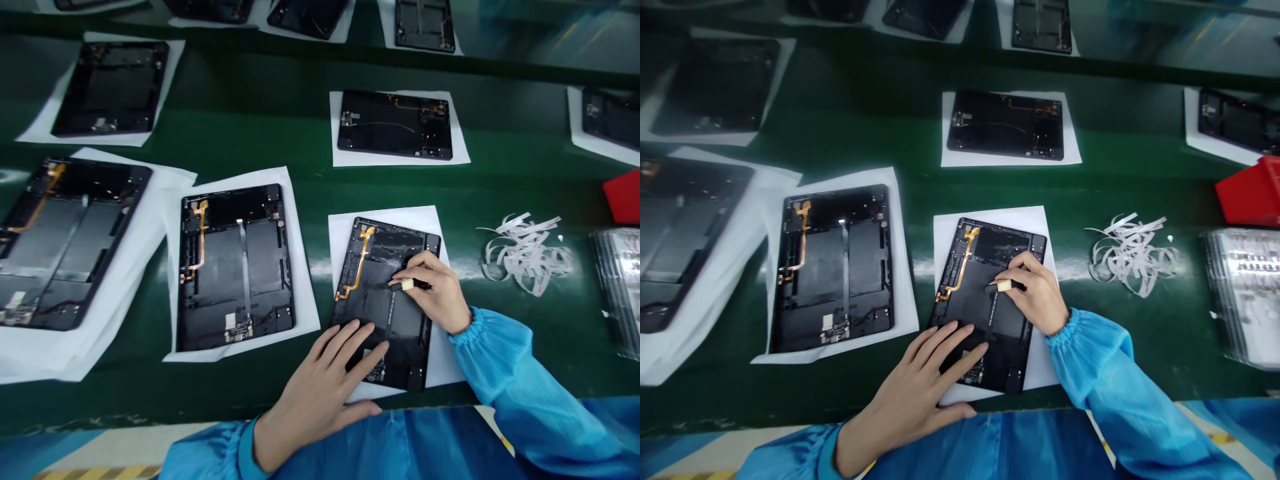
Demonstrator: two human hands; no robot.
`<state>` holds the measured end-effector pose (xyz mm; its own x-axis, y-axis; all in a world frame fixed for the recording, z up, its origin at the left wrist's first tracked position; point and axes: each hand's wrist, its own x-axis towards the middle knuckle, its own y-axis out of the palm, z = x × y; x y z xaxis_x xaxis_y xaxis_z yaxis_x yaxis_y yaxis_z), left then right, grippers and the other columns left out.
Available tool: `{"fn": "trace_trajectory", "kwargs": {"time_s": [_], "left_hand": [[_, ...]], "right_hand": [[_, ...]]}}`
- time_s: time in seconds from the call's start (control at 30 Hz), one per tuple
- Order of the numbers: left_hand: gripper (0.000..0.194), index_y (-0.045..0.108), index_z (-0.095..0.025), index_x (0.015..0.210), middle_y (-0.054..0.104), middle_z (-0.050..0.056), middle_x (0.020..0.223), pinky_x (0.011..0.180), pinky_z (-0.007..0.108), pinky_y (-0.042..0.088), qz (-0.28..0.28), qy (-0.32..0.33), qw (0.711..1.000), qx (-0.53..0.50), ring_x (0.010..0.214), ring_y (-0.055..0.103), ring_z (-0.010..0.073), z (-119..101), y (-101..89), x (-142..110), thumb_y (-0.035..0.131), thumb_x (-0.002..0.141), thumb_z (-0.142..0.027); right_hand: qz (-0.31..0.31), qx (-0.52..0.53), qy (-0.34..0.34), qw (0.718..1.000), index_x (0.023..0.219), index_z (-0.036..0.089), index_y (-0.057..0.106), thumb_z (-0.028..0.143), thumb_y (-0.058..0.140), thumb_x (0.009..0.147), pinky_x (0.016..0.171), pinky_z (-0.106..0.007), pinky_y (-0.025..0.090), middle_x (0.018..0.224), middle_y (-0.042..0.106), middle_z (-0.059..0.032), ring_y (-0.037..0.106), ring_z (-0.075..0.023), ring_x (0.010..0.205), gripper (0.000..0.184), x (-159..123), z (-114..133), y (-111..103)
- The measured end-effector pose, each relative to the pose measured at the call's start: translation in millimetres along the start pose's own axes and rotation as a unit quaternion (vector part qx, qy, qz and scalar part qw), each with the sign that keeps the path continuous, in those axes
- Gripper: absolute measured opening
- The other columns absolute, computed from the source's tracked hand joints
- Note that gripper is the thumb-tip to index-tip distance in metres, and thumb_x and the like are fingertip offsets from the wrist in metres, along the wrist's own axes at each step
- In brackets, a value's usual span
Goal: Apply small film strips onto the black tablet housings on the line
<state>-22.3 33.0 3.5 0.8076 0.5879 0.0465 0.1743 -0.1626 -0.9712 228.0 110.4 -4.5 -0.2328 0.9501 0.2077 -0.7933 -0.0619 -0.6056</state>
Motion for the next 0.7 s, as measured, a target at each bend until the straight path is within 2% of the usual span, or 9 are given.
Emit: {"fn": "trace_trajectory", "kwargs": {"time_s": [0.37,0.7], "left_hand": [[0.077,0.041,-0.026,0.147,0.049,0.012,0.142,0.107,0.045,0.027,-0.006,0.002,1.000,0.011,0.130,0.042,0.0337,-0.6,2.6,2.2,0.051,0.084,-0.070],[0.074,0.050,-0.025,0.141,0.057,0.011,0.134,0.104,0.044,0.026,-0.025,0.001,1.000,0.011,0.122,0.047,0.0323,1.4,-0.4,7.8,0.047,0.084,-0.073]], "right_hand": [[-0.004,0.030,0.013,0.999,0.088,0.019,0.074,0.011,0.066,0.084,0.072,-0.030,0.052,0.085,0.059,-0.0035,0.060,-0.0167,0.079,0.013,1.6,-0.6,-3.0],[0.005,-0.001,-0.002,1.000,0.089,0.021,0.073,0.010,0.059,0.086,0.074,-0.030,0.053,0.087,0.057,-0.0043,0.060,-0.0169,0.081,0.018,0.1,-1.5,-0.5]]}}
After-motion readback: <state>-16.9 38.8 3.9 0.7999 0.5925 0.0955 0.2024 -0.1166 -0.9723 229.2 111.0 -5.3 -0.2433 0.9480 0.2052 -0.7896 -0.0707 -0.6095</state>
